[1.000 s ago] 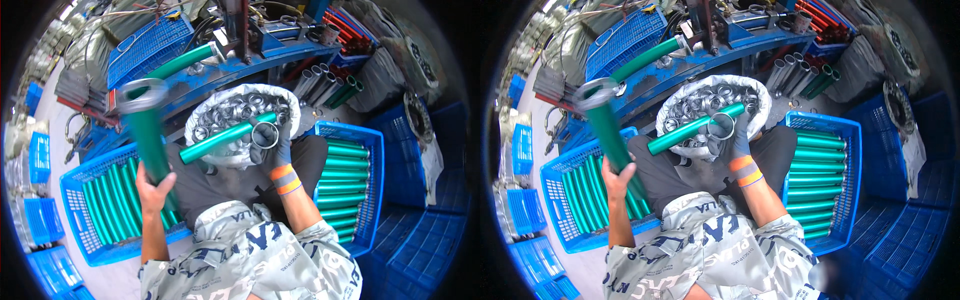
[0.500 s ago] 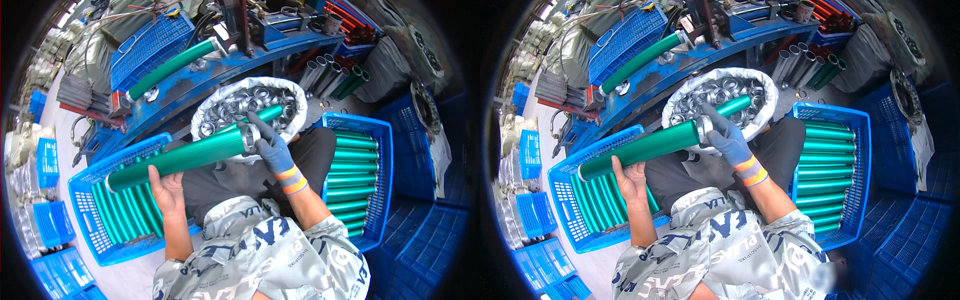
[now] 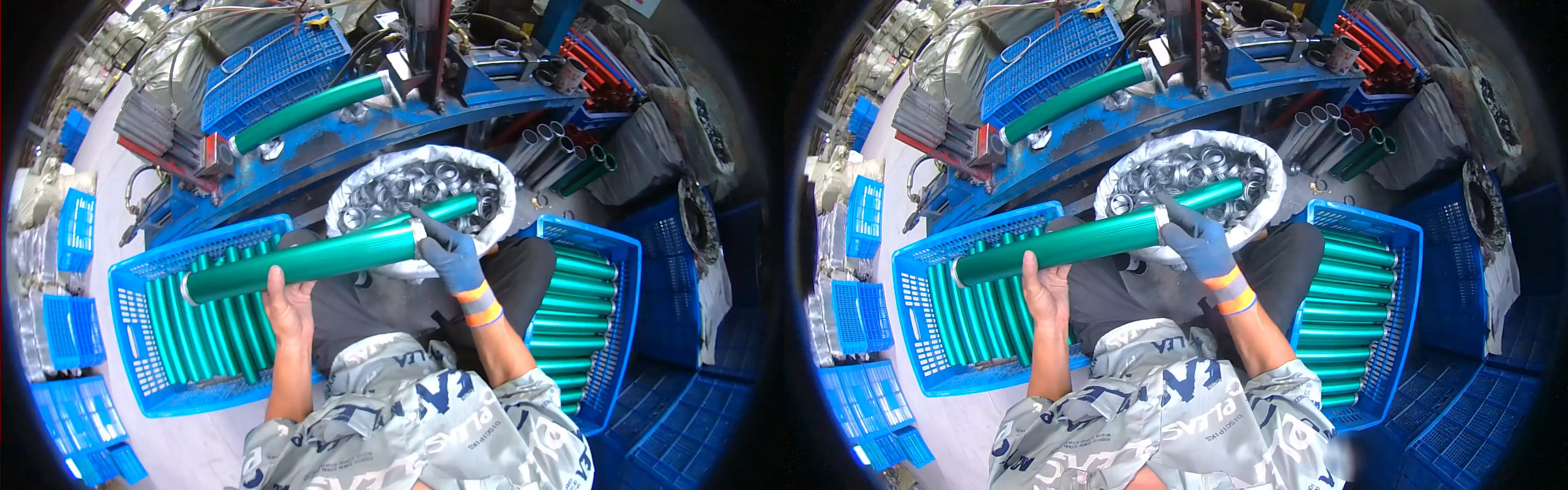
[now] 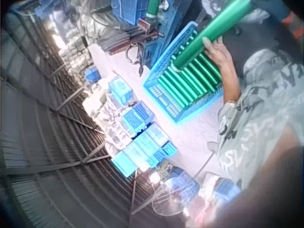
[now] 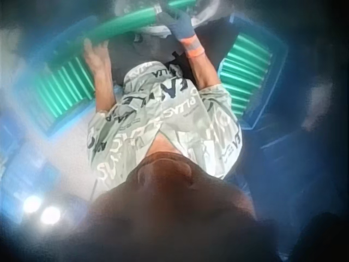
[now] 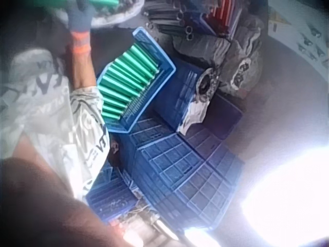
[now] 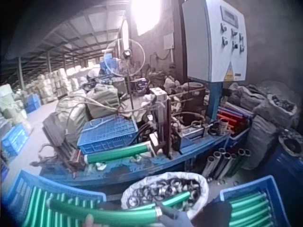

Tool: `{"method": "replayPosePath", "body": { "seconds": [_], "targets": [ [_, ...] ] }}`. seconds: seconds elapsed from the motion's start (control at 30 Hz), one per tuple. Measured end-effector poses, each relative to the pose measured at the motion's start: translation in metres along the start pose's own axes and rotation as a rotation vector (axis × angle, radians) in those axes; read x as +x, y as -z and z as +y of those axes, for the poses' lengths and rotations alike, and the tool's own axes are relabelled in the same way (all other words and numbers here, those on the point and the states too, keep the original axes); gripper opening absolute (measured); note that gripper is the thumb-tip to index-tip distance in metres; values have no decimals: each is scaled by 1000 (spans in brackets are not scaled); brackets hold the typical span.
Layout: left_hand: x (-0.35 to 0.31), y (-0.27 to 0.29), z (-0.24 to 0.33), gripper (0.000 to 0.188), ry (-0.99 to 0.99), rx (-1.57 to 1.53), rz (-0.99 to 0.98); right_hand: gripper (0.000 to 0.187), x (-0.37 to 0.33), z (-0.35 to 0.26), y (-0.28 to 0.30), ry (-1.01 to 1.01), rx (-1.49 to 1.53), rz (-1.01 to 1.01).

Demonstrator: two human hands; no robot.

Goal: Fitting metal rings onto green tubes and placing the assembled components into an industrial machine for processing or a storage crate.

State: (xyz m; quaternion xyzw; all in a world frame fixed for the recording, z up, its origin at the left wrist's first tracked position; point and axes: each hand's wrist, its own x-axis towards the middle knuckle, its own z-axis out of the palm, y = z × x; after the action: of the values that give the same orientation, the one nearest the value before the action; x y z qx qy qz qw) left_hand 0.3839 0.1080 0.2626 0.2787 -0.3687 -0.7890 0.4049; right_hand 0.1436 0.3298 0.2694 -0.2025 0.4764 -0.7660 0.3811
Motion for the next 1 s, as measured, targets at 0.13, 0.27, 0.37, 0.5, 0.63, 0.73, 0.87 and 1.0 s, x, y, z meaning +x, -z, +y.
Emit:
{"method": "replayPosePath", "body": {
  "seconds": [0.13,0.27,0.37,0.5,0.63,0.73,0.87,1.0],
  "targets": [
    [19,12,-4,52,-14,7,-7,66,23,-2,-5,-30,-81,-60],
    [42,23,4,76,83,-122,116,60,79,-13,-4,94,-158,-105],
    [62,26,15,76,82,-190,128,60,167,-1,8,181,-357,5],
    [81,36,32,69,64,-242,158,73,301,-1,-32,512,-984,12],
    [98,51,45,64,82,-225,115,85,387,-5,-71,632,-1578,4],
    [119,49,39,61,109,-209,109,90,428,0,-70,582,-1942,114],
    [154,41,22,61,115,-187,75,74,426,-23,-58,782,-1858,41],
    [184,9,12,70,120,-157,40,69,330,-114,-106,829,-1287,17]
  ]
}}
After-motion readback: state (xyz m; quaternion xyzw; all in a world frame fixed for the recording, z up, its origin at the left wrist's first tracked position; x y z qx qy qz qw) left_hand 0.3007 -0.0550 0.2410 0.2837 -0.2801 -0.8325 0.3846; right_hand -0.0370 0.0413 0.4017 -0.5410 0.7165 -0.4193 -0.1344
